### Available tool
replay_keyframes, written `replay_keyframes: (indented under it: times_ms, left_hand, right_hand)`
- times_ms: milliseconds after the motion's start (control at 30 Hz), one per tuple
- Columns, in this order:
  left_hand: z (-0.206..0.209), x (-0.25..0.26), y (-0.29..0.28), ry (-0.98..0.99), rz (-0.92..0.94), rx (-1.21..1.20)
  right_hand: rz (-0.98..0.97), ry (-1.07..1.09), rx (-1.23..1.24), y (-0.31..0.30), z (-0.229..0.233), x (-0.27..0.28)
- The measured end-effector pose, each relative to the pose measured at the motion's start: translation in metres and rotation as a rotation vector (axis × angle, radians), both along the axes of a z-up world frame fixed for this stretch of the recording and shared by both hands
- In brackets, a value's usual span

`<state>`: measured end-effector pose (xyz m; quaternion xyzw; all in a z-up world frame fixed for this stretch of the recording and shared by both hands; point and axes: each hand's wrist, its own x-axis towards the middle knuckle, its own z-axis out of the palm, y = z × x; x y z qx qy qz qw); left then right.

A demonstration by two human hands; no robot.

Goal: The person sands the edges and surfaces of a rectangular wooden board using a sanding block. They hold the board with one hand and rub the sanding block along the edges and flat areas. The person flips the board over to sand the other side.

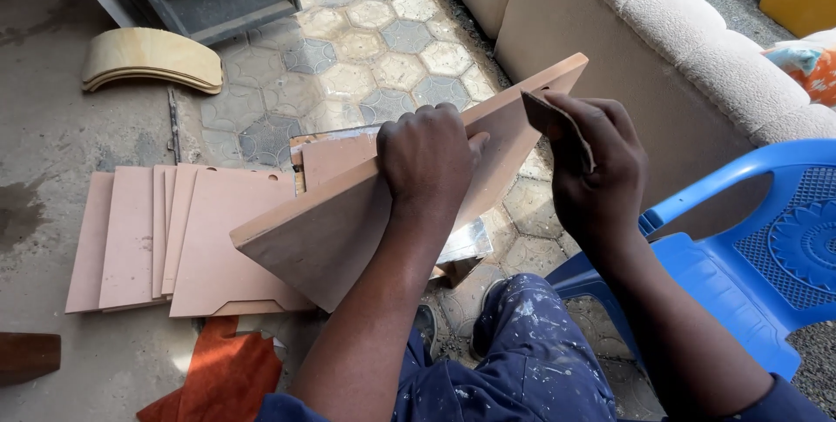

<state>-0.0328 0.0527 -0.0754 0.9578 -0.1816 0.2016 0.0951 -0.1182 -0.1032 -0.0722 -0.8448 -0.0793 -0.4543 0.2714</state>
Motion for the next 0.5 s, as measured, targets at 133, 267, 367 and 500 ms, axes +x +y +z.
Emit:
replay_keyframes:
  times_ms: [133, 267, 367, 500]
  left_hand:
    - [0.008, -0.007, 0.004, -0.077, -0.082, -0.037]
    - [0.022, -0.012, 0.017, 0.053, -0.292, -0.098]
    - [0.02, -0.009, 0.022, 0.095, -0.378, -0.109]
    - [0.024, -0.013, 0.028, 0.097, -0.439, -0.118]
  right_hand:
    - [0.022, 0.059, 0.37, -0.015, -0.014, 0.029]
    - [0.177, 0.071, 1.323, -0.025, -0.046, 0.059]
    - [0.229, 0.045, 1.61, -0.005, -0.031, 0.053]
    - [0.268, 0.109, 1.847, 0.003, -0.018, 0.048]
